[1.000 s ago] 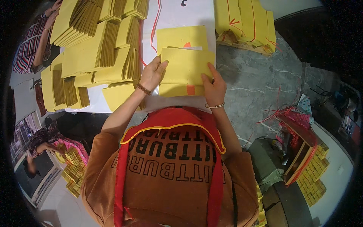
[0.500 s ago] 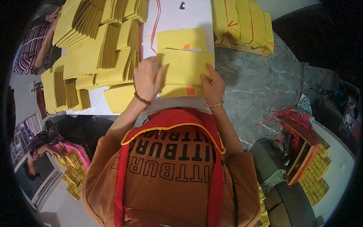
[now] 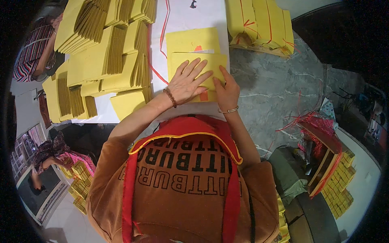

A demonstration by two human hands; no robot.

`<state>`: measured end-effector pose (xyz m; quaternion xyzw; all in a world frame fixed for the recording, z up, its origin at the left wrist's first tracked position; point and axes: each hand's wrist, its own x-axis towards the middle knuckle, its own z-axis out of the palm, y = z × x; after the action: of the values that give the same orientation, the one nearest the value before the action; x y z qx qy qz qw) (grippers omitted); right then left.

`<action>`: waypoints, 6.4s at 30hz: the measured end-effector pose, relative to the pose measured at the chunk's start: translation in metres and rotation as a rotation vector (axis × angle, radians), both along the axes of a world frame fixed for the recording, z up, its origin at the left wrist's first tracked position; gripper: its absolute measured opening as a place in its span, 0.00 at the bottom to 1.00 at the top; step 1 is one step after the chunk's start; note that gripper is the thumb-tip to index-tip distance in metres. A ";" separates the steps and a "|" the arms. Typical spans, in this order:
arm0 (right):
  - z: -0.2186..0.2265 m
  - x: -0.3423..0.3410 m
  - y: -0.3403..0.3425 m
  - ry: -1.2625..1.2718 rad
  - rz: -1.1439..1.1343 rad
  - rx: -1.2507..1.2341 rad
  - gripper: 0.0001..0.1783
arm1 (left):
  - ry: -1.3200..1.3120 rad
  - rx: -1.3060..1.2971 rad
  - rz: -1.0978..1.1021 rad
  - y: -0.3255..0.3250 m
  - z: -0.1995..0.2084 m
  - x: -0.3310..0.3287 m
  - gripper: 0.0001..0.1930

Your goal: Stacking and organizing yellow paper sheets on a table.

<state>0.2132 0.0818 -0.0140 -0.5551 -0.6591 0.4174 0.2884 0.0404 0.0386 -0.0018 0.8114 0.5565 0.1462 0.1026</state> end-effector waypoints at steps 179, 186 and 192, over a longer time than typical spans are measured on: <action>-0.053 0.022 -0.007 0.439 0.155 -0.138 0.12 | -0.148 0.034 0.187 -0.055 -0.001 -0.056 0.27; -0.014 0.033 -0.013 0.049 0.325 0.513 0.25 | -0.004 0.226 0.104 -0.064 0.019 -0.050 0.23; -0.003 0.046 -0.013 -0.172 0.755 0.670 0.17 | -0.040 0.164 0.002 -0.091 0.022 -0.039 0.17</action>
<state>0.2596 0.0692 -0.0167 -0.1876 -0.9327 0.2110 0.2243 0.0013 -0.0528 0.0200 0.8136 0.5412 0.2075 0.0464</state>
